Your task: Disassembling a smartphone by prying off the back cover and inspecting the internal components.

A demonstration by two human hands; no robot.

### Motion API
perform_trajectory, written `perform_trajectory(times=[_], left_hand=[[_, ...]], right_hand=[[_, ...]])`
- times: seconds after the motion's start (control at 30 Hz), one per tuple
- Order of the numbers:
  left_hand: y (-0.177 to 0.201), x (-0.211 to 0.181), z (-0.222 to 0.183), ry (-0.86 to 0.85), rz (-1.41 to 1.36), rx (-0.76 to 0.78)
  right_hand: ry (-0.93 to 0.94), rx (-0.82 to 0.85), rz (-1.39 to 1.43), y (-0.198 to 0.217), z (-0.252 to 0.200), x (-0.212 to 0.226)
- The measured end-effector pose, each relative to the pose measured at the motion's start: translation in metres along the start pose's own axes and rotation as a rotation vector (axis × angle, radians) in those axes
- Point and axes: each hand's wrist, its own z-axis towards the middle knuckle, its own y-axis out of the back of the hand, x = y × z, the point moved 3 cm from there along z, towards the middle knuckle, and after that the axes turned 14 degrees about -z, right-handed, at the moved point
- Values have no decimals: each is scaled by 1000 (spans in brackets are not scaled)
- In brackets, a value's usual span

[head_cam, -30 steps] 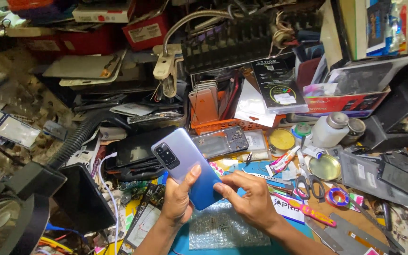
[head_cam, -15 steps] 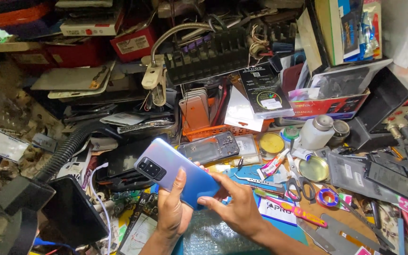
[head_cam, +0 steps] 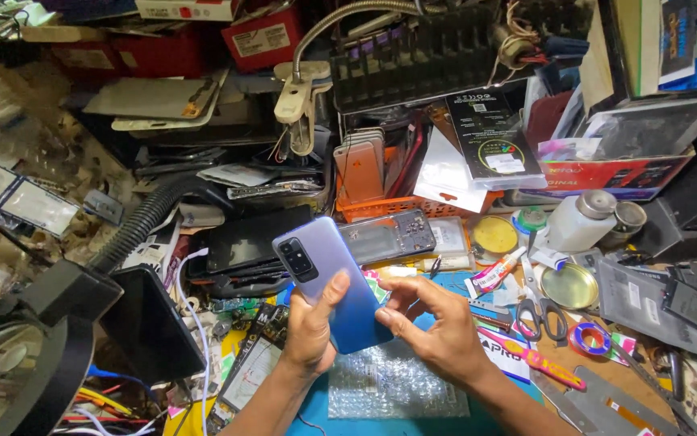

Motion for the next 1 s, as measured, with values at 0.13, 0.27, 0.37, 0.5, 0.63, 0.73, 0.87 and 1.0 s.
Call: perform_trajectory(times=[0.13,0.27,0.37,0.5,0.63,0.73,0.87,1.0], left_hand=[[-5,7,-5,44,170,130],[-14,11,-13,143,420,350],[-14,15,-14,224,473,367],[-12,17,-12,296,462,343],[-16,18,-17,392,329,309],[-19,12,-17,393,344,221],[-18,11,-19,448,363,290],[-17,10,-18,456,442,319]], right_hand=[[10,-47,39,5,1,2],[3,-128,116,19,7,0],[-35,-112,107,23,6,-3],[-6,-135,114,25,6,-9],[75,-30,72,39,13,-4],[70,176,-42,38,15,-2],[121,144,-39,40,14,4],[60,-14,-32,41,12,2]])
